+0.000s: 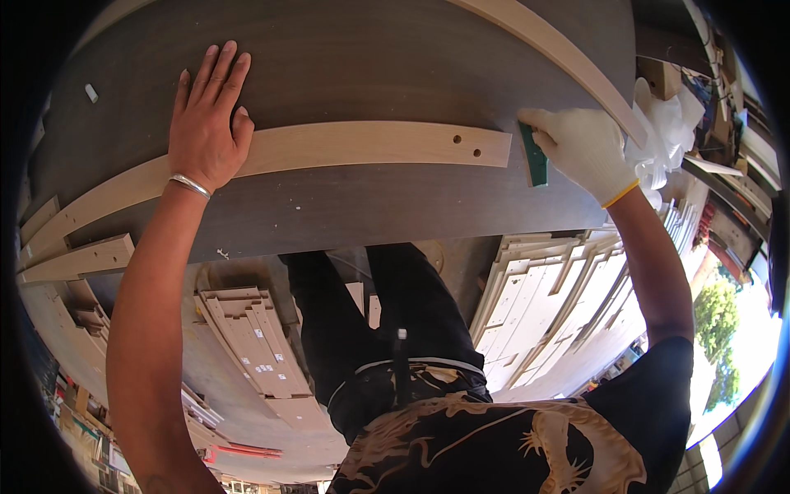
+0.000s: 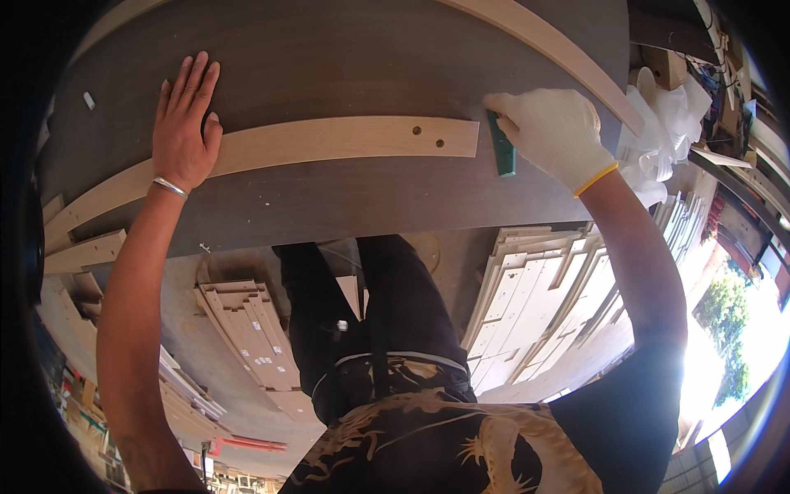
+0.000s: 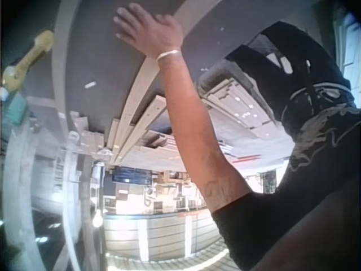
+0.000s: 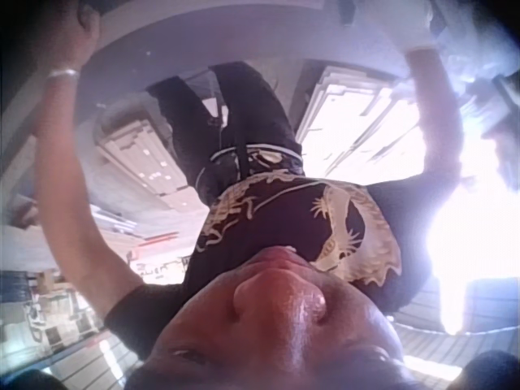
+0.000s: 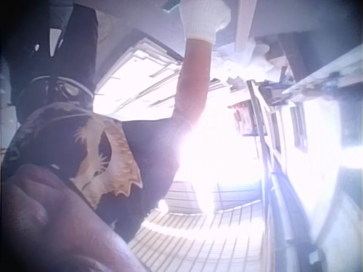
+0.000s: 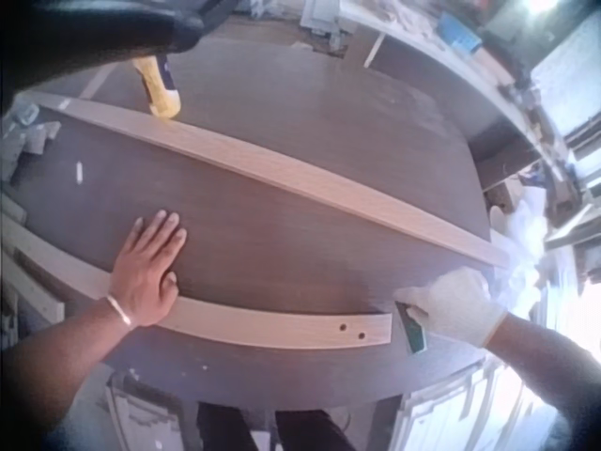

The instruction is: The person sands the edges and surfaces of several curved wooden boards using a sanding block and a hand scraper. They handle each board individually, turning them over and smoothing different sides before placing them back on the workbench.

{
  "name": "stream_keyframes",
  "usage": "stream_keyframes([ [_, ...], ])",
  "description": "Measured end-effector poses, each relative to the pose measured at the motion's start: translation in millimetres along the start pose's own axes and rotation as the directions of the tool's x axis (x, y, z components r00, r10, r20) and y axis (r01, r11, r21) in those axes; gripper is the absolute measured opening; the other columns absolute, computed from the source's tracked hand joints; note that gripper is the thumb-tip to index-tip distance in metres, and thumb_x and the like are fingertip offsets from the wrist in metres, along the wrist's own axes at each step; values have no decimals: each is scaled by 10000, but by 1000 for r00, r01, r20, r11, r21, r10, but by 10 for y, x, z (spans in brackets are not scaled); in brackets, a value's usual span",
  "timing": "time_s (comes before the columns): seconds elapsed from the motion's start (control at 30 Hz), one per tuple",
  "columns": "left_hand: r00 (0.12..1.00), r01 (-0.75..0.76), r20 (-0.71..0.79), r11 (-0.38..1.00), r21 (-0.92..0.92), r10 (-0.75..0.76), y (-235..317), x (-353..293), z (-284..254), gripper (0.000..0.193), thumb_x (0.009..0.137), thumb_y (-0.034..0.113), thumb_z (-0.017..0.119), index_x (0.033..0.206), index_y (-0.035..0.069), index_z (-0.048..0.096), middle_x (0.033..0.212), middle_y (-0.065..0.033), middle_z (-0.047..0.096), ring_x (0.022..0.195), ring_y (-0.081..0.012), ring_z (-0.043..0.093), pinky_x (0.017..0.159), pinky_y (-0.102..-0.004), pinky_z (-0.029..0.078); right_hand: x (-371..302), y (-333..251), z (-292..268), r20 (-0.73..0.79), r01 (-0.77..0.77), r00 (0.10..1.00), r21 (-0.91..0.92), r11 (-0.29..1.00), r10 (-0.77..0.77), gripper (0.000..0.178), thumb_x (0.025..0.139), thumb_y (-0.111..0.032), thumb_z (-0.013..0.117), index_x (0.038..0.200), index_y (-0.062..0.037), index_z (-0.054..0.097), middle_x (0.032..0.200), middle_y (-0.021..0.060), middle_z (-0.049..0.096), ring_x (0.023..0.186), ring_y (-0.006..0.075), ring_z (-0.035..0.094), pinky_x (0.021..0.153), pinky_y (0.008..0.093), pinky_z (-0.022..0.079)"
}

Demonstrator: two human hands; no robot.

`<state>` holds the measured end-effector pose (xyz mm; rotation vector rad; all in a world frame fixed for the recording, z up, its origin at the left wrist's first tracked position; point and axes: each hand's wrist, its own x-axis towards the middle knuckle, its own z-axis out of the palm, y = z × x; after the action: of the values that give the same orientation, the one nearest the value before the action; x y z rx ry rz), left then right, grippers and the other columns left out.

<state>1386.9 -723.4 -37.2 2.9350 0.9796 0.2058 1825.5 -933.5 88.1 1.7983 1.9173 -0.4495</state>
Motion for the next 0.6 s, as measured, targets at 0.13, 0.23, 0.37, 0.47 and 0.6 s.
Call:
stream_keyframes([
  [0.13,1000,1,2,1000,14,-1,12,14,-10,728,967,138,542,1685,165,430,1786,-35,369,1650,-272,333,1345,-565,276,-7,-5,9,20,-6,1000,-37,999,6,242,998,-246,690,1226,-240,771,813,88,771,731,317,758,664,463,574],
  [0.23,1000,-2,3,1000,18,2,19,13,-19,710,968,156,548,1671,153,445,1777,-42,384,1644,-270,344,1339,-572,287,-40,-27,-1,6,-35,999,-104,994,36,232,1018,-291,657,1228,-258,750,800,61,771,743,294,771,667,464,601],
  [0.37,1000,-5,-1,999,32,5,17,15,-8,706,968,156,548,1667,144,449,1771,-52,393,1640,-277,352,1334,-580,291,-55,-109,74,-209,23,977,-127,992,-50,267,1019,-311,654,1282,-281,687,763,50,752,743,282,781,627,466,613],
  [0.47,1000,-6,-2,1000,31,6,12,14,4,700,968,156,548,1662,141,455,1768,-54,398,1638,-278,356,1332,-582,293,-86,-213,223,-70,-66,996,-196,978,53,296,995,-266,687,1286,-265,632,756,44,745,722,283,780,573,456,602],
  [0.6,1000,-9,-11,1000,19,9,3,12,4,695,967,153,550,1657,142,461,1768,-51,398,1639,-277,354,1333,-584,292,-187,-237,312,-87,-78,995,-289,954,55,365,957,-216,726,1293,-217,584,771,47,749,697,277,777,549,439,596],
])
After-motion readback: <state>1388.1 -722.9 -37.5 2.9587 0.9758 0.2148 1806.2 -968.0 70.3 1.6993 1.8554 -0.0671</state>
